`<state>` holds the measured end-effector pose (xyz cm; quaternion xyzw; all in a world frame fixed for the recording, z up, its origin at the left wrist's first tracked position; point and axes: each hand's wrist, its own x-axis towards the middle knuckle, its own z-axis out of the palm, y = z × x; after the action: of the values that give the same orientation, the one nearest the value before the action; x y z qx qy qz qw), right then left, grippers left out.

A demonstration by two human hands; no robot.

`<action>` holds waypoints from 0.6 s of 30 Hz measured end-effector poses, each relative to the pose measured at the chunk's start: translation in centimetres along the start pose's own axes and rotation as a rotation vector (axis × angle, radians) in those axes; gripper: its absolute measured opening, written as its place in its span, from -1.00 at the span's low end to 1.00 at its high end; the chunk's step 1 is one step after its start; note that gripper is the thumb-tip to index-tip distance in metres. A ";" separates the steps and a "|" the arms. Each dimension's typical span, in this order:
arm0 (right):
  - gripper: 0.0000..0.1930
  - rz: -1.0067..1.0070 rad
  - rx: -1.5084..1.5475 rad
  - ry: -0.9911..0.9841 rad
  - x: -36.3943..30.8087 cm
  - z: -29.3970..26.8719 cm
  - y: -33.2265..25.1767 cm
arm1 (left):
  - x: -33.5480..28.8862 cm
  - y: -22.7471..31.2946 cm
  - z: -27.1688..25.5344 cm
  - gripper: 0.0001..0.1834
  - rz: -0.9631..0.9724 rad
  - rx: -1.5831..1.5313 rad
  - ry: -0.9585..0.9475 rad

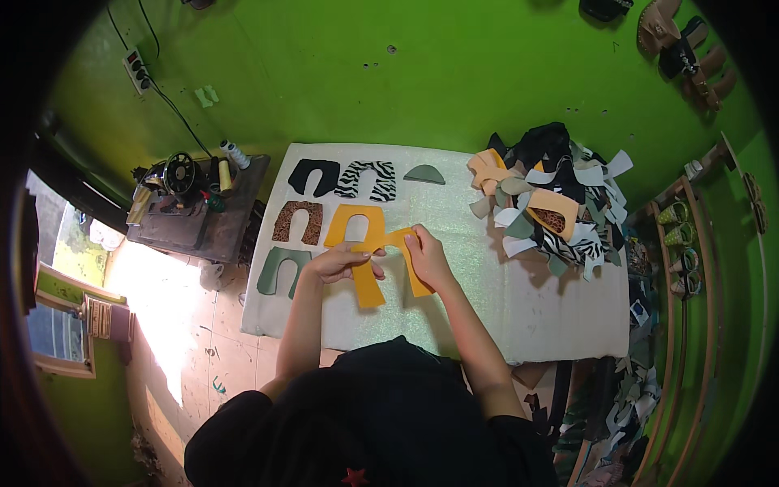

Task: Organize shoe component materials on a table into categorized stacks.

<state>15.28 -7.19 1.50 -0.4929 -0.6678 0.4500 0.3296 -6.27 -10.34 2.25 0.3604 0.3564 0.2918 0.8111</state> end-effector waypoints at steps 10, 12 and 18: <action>-0.80 0.064 0.157 0.109 5.2 5.2 5.3 | 1.6 -2.6 -5.6 -0.65 0.081 -0.043 0.369; -0.81 0.209 0.125 -0.017 6.1 6.0 6.3 | 1.8 -2.3 -6.2 -0.62 0.037 0.015 0.537; -0.82 0.296 -0.075 0.006 9.2 8.4 6.5 | 3.7 -2.1 -12.1 -0.72 0.117 0.684 0.839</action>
<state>7.49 -0.04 -7.77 -0.5994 -0.6032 0.4667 0.2431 -13.24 -4.30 -6.69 0.4757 0.7035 0.3224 0.4182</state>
